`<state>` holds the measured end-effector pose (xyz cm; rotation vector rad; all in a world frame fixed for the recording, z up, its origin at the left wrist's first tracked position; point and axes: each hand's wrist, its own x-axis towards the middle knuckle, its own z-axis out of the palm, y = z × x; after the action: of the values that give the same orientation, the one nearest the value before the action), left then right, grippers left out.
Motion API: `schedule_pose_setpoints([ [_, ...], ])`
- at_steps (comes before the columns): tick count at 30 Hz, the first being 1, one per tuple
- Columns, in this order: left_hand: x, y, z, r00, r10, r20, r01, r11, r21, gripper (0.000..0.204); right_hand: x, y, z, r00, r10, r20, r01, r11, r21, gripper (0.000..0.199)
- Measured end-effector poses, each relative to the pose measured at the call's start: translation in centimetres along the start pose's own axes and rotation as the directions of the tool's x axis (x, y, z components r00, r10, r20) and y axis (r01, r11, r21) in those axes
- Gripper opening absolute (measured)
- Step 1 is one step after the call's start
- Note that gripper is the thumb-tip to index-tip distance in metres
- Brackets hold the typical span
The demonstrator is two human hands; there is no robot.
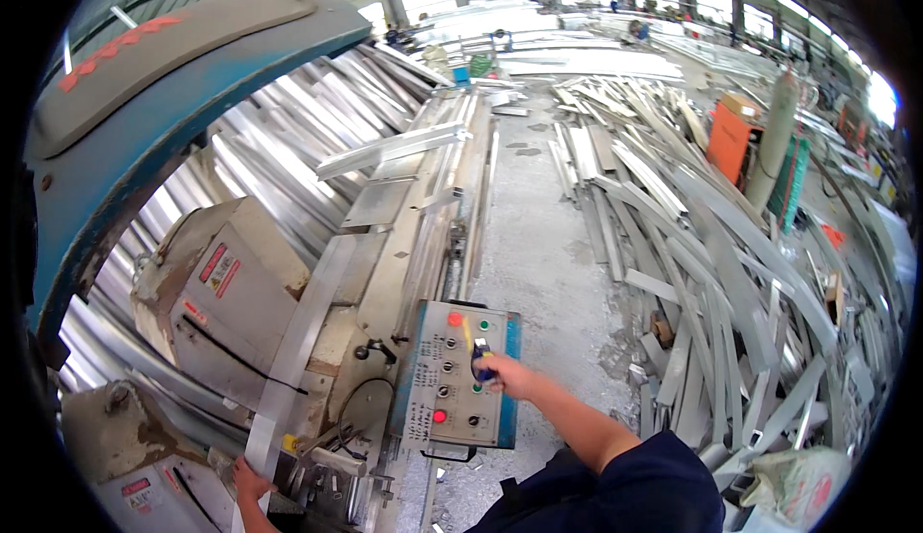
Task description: The person operates a metal cutting saw to cut long aluminum profiles into shorter pieces. They measure and position the profiles, activate the saw, and then stack the cut pieces on the floor.
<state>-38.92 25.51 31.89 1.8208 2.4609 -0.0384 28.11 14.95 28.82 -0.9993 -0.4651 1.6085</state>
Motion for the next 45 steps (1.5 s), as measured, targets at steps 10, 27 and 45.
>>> schedule_pose_setpoints([
  [10,-4.1,0.7,-6.7,0.994,0.065,-0.093,-0.063,0.998,0.028,0.13,-10.7,2.3,-8.2,0.989,0.122,-0.082,-0.136,0.973,-0.188,0.047],
  [27,-36.3,30.0,-8.1,0.638,0.544,0.545,0.423,0.344,-0.838,0.094,-10.7,5.7,6.4,0.76,0.082,0.645,0.568,0.4,-0.72,0.06],
  [45,-34.3,34.5,-6.8,0.776,0.6,0.195,0.179,0.087,-0.98,0.083,-10.0,1.1,-18.7,0.899,-0.009,0.437,0.415,0.337,-0.845,0.048],
])
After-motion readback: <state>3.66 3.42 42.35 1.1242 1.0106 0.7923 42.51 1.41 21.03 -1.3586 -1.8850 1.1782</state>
